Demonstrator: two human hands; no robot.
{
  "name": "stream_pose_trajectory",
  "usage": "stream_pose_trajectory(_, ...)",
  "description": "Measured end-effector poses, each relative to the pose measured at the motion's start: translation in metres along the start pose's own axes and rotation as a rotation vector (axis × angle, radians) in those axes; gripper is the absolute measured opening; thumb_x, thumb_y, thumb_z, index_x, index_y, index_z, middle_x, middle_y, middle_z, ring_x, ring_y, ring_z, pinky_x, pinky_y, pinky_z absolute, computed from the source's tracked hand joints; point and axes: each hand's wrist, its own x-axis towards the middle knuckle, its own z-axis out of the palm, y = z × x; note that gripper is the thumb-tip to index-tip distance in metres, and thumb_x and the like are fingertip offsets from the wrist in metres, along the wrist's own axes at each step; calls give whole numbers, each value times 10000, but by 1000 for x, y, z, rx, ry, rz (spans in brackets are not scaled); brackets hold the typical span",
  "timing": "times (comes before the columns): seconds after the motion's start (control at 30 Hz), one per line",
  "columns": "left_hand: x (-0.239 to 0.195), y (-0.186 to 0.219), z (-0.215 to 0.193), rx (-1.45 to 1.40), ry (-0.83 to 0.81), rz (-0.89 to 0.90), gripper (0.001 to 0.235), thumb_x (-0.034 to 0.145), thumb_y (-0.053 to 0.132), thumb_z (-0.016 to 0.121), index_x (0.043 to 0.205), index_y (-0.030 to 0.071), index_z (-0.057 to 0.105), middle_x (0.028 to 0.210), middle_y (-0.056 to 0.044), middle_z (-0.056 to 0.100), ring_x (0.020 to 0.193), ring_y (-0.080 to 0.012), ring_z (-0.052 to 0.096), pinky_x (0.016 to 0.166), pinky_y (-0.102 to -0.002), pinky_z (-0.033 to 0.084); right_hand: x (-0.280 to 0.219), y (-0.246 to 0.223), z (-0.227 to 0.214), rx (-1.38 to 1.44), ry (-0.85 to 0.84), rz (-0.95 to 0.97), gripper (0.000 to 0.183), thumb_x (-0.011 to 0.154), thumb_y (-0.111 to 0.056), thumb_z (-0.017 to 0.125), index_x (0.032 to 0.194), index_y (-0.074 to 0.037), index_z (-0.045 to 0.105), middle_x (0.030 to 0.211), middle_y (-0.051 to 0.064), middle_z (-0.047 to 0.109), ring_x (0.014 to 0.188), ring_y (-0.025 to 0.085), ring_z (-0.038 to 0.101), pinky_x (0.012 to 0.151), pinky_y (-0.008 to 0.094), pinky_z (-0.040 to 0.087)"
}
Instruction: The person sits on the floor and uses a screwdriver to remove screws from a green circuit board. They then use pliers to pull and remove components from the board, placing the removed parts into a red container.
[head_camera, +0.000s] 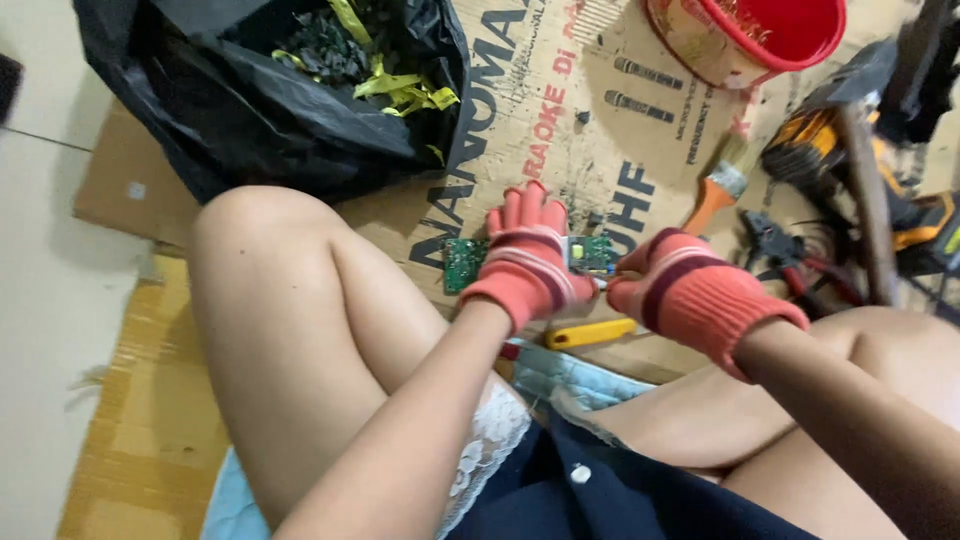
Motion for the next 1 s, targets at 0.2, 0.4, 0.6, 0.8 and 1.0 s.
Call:
stream_pose_trajectory(0.2, 14, 8, 34, -336, 643, -238, 283, 769, 296, 686, 1002, 187, 570, 1217, -37, 562, 1204, -277, 524, 1031, -488, 404, -15, 2, -24, 60, -133, 146, 575, 782, -432, 787, 1277, -144, 734, 1062, 163, 784, 973, 302, 767, 813, 428, 640)
stream_pose_trajectory(0.4, 3, 14, 20, -142, 623, -236, 423, 690, 240, 809, 1050, 153, 603, 1180, -50, 577, 1206, -259, 512, 988, -443, 413, -28, -8, -33, 1080, -666, 411, 83, 939, -59, 561, 877, -88, 514, 672, -49, 409, 454, -22, 317, 399, 103, 255)
stream_pose_trajectory(0.6, 2, 24, 21, -181, 596, -265, 455, 732, 211, 816, 1125, 124, 605, 1343, -102, 573, 1286, -302, 520, 1133, -503, 361, -24, -23, -5, 390, -315, 424, 481, 913, -93, 738, 1364, -191, 604, 762, 132, 580, 516, 223, 452, 491, 343, 430)
stream_pose_trajectory(0.8, 4, 22, 25, -257, 598, -255, 430, 761, 166, 802, 1141, 120, 604, 1309, -107, 601, 1291, -308, 548, 1149, -515, 362, -27, -22, -8, 73, -431, 291, 520, 934, -178, 737, 1424, -261, 582, 919, 19, 643, 666, 167, 661, 651, 250, 561)
stream_pose_trajectory(1.0, 9, 20, 36, -255, 651, -241, 414, 767, 167, 778, 1142, 109, 612, 1333, -122, 594, 1337, -326, 531, 1151, -525, 370, -14, -17, -15, 581, -540, 420, 253, 979, -236, 702, 914, 8, 719, 627, 50, 530, 386, 167, 461, 325, 254, 312)
